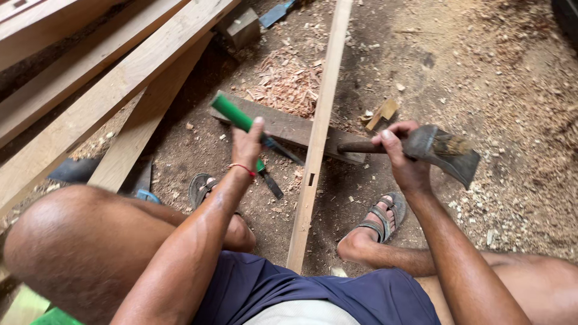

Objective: The person uses a mallet and a chisel to carve a rectangular hole into a wooden plank while sitting on a ground covered in wood shavings.

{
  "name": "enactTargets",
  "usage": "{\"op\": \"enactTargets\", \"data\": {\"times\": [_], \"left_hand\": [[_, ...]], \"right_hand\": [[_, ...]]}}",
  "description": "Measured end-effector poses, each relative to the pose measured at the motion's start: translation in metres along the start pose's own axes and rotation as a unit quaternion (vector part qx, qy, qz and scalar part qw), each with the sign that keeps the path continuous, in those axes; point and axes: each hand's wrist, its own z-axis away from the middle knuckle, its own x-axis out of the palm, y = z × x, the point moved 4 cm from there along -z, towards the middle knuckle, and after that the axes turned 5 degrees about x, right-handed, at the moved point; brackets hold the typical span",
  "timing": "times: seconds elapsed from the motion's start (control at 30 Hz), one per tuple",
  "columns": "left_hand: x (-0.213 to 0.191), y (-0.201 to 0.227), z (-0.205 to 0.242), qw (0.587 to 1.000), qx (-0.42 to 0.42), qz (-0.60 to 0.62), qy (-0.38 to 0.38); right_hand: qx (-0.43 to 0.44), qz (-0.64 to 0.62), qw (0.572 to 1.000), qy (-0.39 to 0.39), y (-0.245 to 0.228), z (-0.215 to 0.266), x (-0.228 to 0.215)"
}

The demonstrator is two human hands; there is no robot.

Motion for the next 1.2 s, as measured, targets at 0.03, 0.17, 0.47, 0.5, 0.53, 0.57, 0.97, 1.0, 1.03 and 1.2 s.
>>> {"op": "enactTargets", "data": {"times": [0.03, 0.17, 0.47, 0.5, 0.53, 0.57, 0.97, 1.0, 1.03, 1.2], "left_hand": [[-0.010, -0.008, -0.010, 0.999, -0.012, -0.010, 0.032], [-0.034, -0.059, -0.036, 0.971, 0.011, -0.186, 0.147], [-0.013, -0.178, -0.025, 0.983, -0.072, -0.117, 0.119], [-0.012, -0.177, -0.020, 0.976, -0.061, -0.153, 0.143], [-0.010, -0.176, -0.013, 0.966, -0.051, -0.188, 0.168], [-0.004, -0.174, -0.005, 0.955, -0.042, -0.221, 0.191], [0.070, -0.090, 0.164, 0.934, -0.142, -0.327, 0.029], [0.073, -0.086, 0.160, 0.934, -0.122, -0.336, 0.032], [0.074, -0.087, 0.161, 0.931, -0.113, -0.346, 0.035], [0.081, -0.090, 0.163, 0.928, -0.069, -0.365, 0.033]], "right_hand": [[-0.006, -0.004, 1.000, 0.001, 0.000, -0.001, 0.000], [-0.013, -0.002, 1.000, 0.007, -0.003, 0.001, 0.002], [-0.020, 0.009, 0.999, -0.029, -0.004, 0.004, 0.007], [-0.020, 0.007, 0.999, -0.034, -0.005, 0.005, 0.007], [-0.025, 0.017, 0.999, -0.030, -0.007, 0.006, 0.008], [-0.029, 0.029, 0.999, -0.027, -0.009, 0.006, 0.007], [0.154, 0.242, 0.958, 0.012, 0.024, -0.107, -0.058], [0.121, 0.264, 0.957, -0.007, 0.029, -0.119, -0.060], [0.168, 0.416, 0.893, -0.041, 0.041, -0.131, -0.067], [0.163, 0.684, 0.692, -0.167, 0.115, -0.220, -0.082]]}}
